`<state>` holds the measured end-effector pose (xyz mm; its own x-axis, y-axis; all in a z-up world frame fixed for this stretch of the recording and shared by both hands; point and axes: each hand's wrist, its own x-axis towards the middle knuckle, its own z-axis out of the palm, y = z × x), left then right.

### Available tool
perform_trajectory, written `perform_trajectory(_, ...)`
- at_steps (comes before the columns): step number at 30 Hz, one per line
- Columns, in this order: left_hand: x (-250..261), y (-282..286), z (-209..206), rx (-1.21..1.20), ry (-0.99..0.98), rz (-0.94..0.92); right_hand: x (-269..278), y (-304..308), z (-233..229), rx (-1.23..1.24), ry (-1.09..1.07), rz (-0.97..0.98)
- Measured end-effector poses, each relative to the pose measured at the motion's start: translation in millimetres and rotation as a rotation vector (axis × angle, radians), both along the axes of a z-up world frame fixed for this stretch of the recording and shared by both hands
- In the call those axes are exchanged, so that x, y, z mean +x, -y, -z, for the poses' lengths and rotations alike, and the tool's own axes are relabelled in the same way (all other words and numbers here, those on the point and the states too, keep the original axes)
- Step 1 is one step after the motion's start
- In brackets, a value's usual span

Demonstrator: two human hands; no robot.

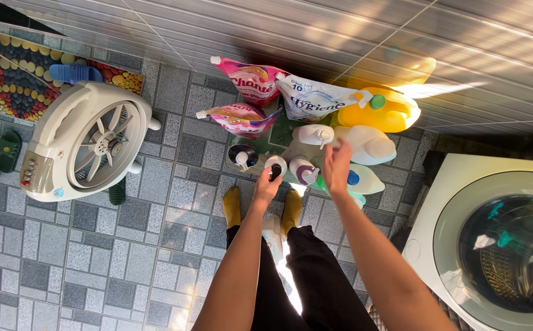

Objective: Wipe down a decorative mat and organize laundry detergent and softener bottles on a small shelf.

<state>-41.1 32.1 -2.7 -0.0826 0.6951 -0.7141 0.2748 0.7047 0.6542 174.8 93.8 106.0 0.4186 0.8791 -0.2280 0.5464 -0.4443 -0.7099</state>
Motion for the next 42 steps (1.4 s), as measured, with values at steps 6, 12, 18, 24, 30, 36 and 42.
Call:
perform_trajectory(6, -7.0, 7.6, -28.9, 0.016, -0.116, -0.021, 9.2, -60.4, 14.7, -0.129, -0.102, -0.189)
perform_trajectory(12, -19.3, 16.0, -38.6, -0.047, -0.030, -0.160, -9.0, -56.8, 17.1, -0.243, -0.274, -0.212)
perform_trajectory(18, -35.0, 10.3, -47.4, -0.048, -0.023, -0.224, -40.4, -59.6, 14.4, -0.228, -0.342, -0.225)
perform_trajectory(24, -36.9, 11.1, -38.0, -0.034, 0.027, -0.185, -51.6, -51.4, 34.5, -0.241, -0.284, -0.226)
perform_trajectory(30, -15.5, 3.0, -39.5, -0.046, 0.105, -0.135, -22.7, 35.9, 49.0, -0.193, 0.028, -0.050)
perform_trajectory(36, 0.9, -5.9, -25.7, 0.028, 0.087, 0.000, -19.5, 73.8, 51.4, -0.436, -0.192, 0.093)
perform_trajectory(42, 1.8, -10.1, -25.3, 0.020, 0.017, 0.049, -18.6, 70.7, 71.0, -0.342, -0.505, 0.187)
